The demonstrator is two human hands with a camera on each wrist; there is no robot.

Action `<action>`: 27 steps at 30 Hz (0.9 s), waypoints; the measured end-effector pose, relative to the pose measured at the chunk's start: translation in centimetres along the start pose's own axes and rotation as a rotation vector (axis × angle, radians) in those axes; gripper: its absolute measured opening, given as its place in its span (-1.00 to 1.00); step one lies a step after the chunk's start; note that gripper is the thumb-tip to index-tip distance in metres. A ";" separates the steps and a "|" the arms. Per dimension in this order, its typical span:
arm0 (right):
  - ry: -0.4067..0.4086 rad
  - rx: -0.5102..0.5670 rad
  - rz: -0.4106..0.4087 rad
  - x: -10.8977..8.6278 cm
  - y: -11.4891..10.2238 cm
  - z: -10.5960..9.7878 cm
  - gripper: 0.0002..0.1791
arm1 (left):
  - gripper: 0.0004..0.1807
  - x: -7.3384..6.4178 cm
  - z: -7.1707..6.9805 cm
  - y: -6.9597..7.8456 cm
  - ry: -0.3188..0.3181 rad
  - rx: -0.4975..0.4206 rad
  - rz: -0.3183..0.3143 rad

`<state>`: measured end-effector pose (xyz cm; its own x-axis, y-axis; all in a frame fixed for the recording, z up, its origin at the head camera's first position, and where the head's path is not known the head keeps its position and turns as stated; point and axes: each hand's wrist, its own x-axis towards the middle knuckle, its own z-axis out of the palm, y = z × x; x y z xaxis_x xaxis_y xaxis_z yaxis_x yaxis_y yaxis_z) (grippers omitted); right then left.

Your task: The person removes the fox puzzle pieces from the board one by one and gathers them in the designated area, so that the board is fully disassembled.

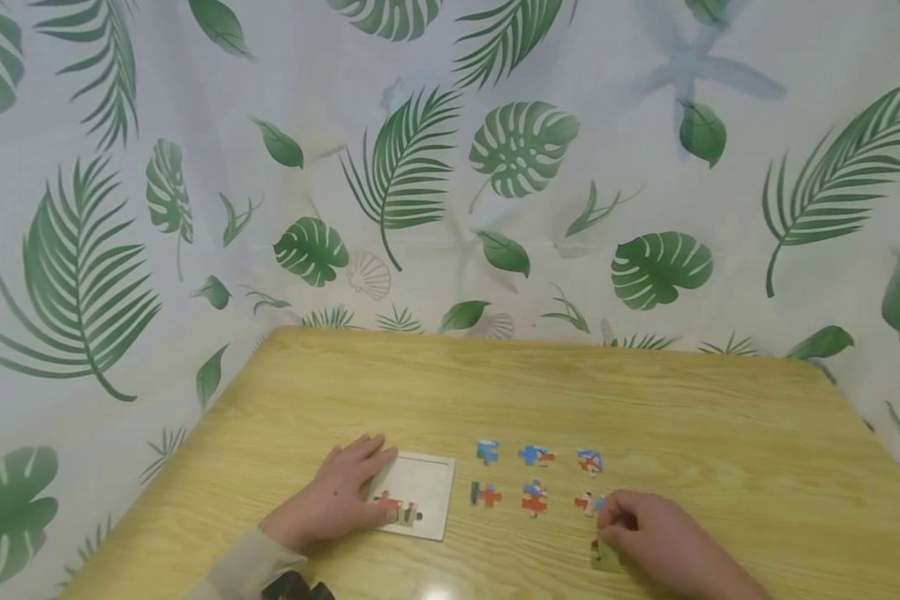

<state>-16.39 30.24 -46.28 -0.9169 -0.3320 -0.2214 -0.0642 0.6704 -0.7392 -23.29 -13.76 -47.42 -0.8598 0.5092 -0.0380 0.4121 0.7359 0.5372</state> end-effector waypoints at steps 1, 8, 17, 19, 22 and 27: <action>0.001 -0.006 0.005 0.0 0.0 0.1 -0.82 | -0.03 0.0 0.0 0.0 0.000 0.001 0.002; 0.051 -0.067 0.034 0.1 -0.2 0.7 -0.82 | -0.04 0.0 -0.1 0.2 -0.001 0.006 0.006; 0.093 -0.114 0.029 0.3 -0.6 1.3 -0.87 | -0.03 0.0 0.1 0.0 0.008 0.015 0.005; 0.103 -0.126 0.027 0.2 -0.7 1.3 -0.88 | -0.03 0.0 0.1 -0.1 0.007 0.012 0.011; 0.119 -0.139 0.028 0.2 -0.7 1.4 -0.90 | -0.02 0.1 0.0 -0.2 0.002 0.007 0.018; 0.133 -0.150 0.039 0.2 -0.7 1.5 -0.89 | -0.02 0.1 0.0 -0.3 -0.007 0.001 0.019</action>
<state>-15.93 28.74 -46.77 -0.9632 -0.2201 -0.1544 -0.0768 0.7756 -0.6265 -23.46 -13.94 -47.53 -0.8496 0.5264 -0.0336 0.4288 0.7264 0.5371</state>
